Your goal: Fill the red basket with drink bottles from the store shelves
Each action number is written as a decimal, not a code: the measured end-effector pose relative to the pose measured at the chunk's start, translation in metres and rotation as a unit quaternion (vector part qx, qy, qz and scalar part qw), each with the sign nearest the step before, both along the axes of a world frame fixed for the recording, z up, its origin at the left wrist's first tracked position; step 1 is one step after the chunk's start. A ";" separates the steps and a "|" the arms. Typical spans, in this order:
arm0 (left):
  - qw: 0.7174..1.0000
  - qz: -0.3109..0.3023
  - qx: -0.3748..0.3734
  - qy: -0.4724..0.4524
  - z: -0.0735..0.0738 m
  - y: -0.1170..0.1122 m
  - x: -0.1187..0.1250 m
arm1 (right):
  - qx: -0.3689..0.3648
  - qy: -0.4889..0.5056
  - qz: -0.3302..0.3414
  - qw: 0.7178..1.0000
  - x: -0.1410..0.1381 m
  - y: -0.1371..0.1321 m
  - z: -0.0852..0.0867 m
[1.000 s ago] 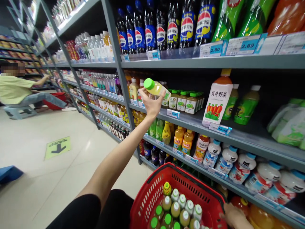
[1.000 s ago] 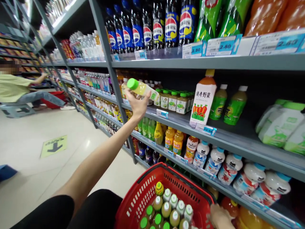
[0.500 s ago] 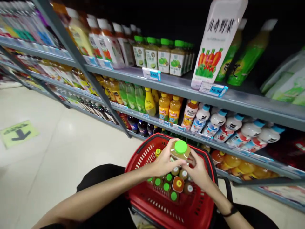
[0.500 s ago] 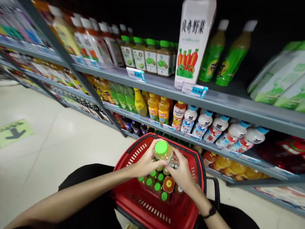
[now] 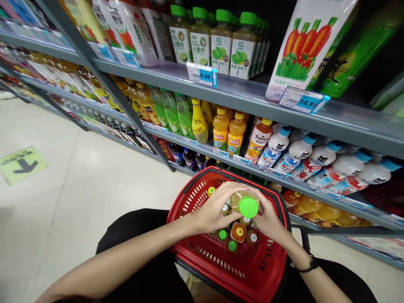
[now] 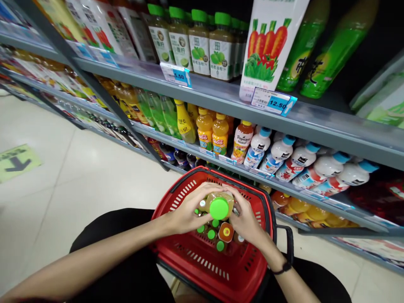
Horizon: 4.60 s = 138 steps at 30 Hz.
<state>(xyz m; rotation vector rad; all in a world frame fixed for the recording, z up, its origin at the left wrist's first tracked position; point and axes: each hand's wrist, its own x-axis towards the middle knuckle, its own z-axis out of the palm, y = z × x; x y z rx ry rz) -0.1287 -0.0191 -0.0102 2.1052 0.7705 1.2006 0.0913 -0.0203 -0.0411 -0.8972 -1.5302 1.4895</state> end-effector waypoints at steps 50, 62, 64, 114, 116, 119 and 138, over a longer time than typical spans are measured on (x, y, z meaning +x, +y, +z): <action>1.000 0.000 -0.014 -0.018 -0.012 -0.005 -0.008 | 0.021 -0.082 0.028 0.996 0.002 -0.004 -0.002; 0.976 0.083 -0.188 -0.067 -0.009 -0.007 -0.005 | -0.093 -0.059 0.056 0.992 0.001 -0.007 0.006; 0.948 0.069 -0.288 -0.116 -0.008 -0.004 -0.007 | -0.170 -0.034 0.072 0.982 0.000 -0.010 0.010; 0.922 0.076 -0.377 0.040 -0.055 0.029 -0.012 | 0.101 -0.429 -0.056 0.896 0.026 0.016 0.000; 0.940 0.014 -0.283 0.191 -0.063 0.024 -0.011 | 0.117 -0.462 -0.065 0.877 0.032 0.020 0.005; 0.904 -0.091 -0.197 0.368 -0.082 0.002 0.003 | 0.135 -0.512 -0.064 0.846 0.037 0.024 0.015; 0.751 -0.150 -0.237 0.598 -0.220 -0.100 0.169 | 0.143 -0.608 0.046 0.780 0.057 0.026 0.053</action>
